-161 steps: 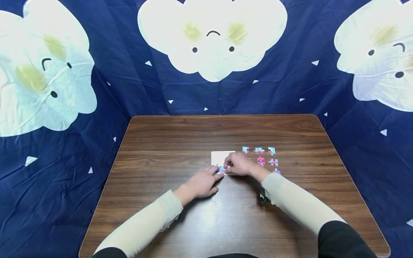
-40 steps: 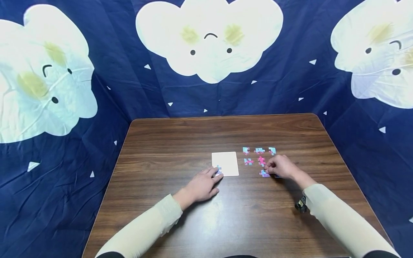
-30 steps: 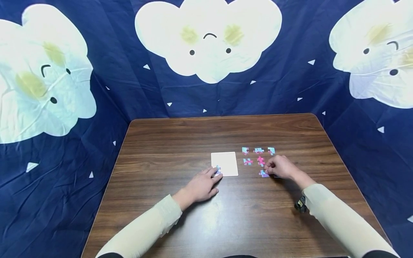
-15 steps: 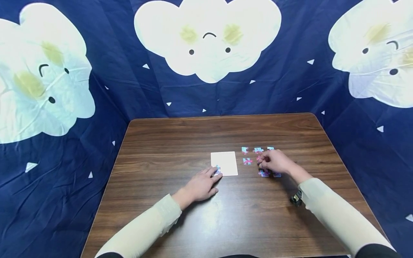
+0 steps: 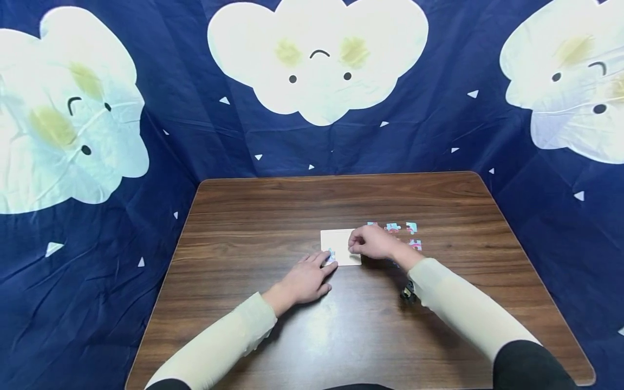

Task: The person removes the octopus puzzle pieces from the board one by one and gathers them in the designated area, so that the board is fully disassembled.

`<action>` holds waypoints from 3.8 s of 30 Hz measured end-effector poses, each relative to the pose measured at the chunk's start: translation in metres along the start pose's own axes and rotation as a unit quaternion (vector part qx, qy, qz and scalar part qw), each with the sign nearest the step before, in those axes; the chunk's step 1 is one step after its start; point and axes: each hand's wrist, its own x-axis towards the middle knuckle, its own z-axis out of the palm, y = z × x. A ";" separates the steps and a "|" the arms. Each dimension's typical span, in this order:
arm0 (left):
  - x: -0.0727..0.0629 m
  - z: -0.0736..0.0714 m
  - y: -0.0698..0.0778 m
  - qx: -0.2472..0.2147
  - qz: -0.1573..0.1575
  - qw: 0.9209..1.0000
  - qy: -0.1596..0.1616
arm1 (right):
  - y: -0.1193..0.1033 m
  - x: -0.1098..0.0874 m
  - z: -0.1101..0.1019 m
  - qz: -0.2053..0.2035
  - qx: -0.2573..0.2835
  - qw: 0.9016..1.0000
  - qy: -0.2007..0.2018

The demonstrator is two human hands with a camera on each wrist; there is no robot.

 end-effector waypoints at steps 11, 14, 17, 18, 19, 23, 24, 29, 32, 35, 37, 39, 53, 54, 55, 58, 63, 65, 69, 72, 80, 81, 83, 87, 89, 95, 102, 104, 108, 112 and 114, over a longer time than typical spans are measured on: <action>0.000 0.003 -0.001 0.000 0.007 1.000 0.018 | -0.018 0.029 0.025 -0.011 -0.038 0.999 -0.014; 0.001 0.005 -0.003 0.011 0.015 1.000 0.018 | -0.021 0.032 0.029 -0.016 -0.051 0.998 -0.021; 0.001 0.004 -0.006 0.012 0.023 0.999 0.024 | -0.022 0.034 0.032 -0.022 -0.051 0.998 -0.030; 0.001 0.004 -0.006 0.010 0.025 0.999 0.023 | -0.022 0.034 0.032 -0.022 -0.051 0.998 -0.031; 0.001 0.004 -0.007 0.006 0.027 0.999 0.026 | -0.022 0.034 0.033 -0.022 -0.049 0.998 -0.033; -0.001 0.003 -0.009 -0.012 0.023 0.999 0.027 | -0.020 0.036 0.034 -0.016 -0.048 0.998 -0.036; -0.002 0.003 -0.009 -0.014 0.022 0.999 0.027 | -0.020 0.036 0.035 -0.015 -0.046 0.998 -0.036; -0.005 0.003 -0.011 -0.013 0.024 0.999 0.025 | -0.018 0.038 0.036 -0.014 -0.042 0.998 -0.035; -0.006 0.003 -0.012 -0.013 0.030 0.999 0.024 | -0.018 0.038 0.036 -0.011 -0.041 0.999 -0.034; -0.006 0.003 -0.013 -0.017 0.030 0.999 0.022 | -0.018 0.037 0.037 -0.011 -0.039 0.999 -0.032; -0.007 0.002 -0.012 -0.021 0.029 0.999 0.021 | -0.018 0.037 0.037 -0.011 -0.040 0.999 -0.030; -0.007 0.002 -0.012 -0.021 0.027 0.999 0.019 | -0.018 0.037 0.037 -0.011 -0.039 0.999 -0.029; -0.006 0.002 -0.010 -0.013 0.013 1.000 0.008 | -0.016 0.033 0.032 -0.008 -0.006 1.000 -0.019; -0.006 0.002 -0.010 -0.014 0.012 1.000 0.007 | -0.016 0.033 0.032 -0.006 -0.001 1.000 -0.019; -0.006 0.002 -0.010 -0.014 0.011 1.000 0.006 | -0.015 0.032 0.032 -0.004 0.004 1.000 -0.018; -0.007 0.001 -0.009 -0.018 0.009 1.000 0.008 | -0.014 0.031 0.031 -0.001 0.015 1.000 -0.013; -0.008 0.000 -0.008 -0.028 -0.001 1.000 0.010 | -0.012 0.028 0.028 -0.003 0.043 0.999 -0.010; -0.009 0.000 -0.008 -0.033 -0.004 0.999 0.010 | -0.011 0.026 0.025 -0.001 0.066 0.998 -0.011; -0.007 0.002 -0.008 -0.033 -0.007 0.999 0.009 | -0.007 0.022 0.018 0.000 0.097 0.995 -0.009; -0.006 0.003 -0.009 -0.031 -0.013 0.999 0.005 | -0.002 0.015 0.010 -0.001 0.096 0.995 -0.008; -0.005 0.004 -0.011 -0.031 -0.017 0.999 -0.002 | 0.015 -0.006 -0.017 0.019 0.073 0.997 0.014; -0.005 0.005 -0.011 -0.029 -0.018 0.999 -0.002 | 0.018 -0.009 -0.020 0.023 0.073 0.997 0.017; -0.006 0.005 -0.011 -0.029 -0.020 0.999 -0.003 | 0.022 -0.014 -0.025 0.028 0.071 0.997 0.021; -0.006 0.005 -0.012 -0.033 -0.022 0.999 -0.005 | 0.033 -0.024 -0.031 0.040 0.068 0.997 0.025; -0.006 0.005 -0.012 -0.034 -0.022 0.999 -0.005 | 0.038 -0.029 -0.032 0.047 0.073 0.996 0.023; -0.005 0.004 -0.011 -0.029 -0.019 0.999 -0.008 | 0.050 -0.041 -0.029 0.064 0.104 0.993 0.002; -0.005 0.004 -0.011 -0.031 -0.018 0.999 -0.007 | 0.058 -0.048 -0.021 0.065 0.126 0.990 -0.012; -0.004 0.005 -0.011 -0.031 -0.019 0.999 -0.006 | 0.060 -0.049 -0.018 0.058 0.129 0.990 -0.013; -0.004 0.005 -0.011 -0.032 -0.019 0.999 -0.003 | 0.062 -0.049 -0.013 0.031 0.092 0.995 0.000; -0.004 0.006 -0.011 -0.033 -0.019 0.999 -0.004 | 0.062 -0.050 -0.010 0.023 0.022 0.999 0.023; -0.004 0.007 -0.011 -0.035 -0.019 0.999 -0.004 | 0.062 -0.050 -0.009 0.018 0.001 0.999 0.033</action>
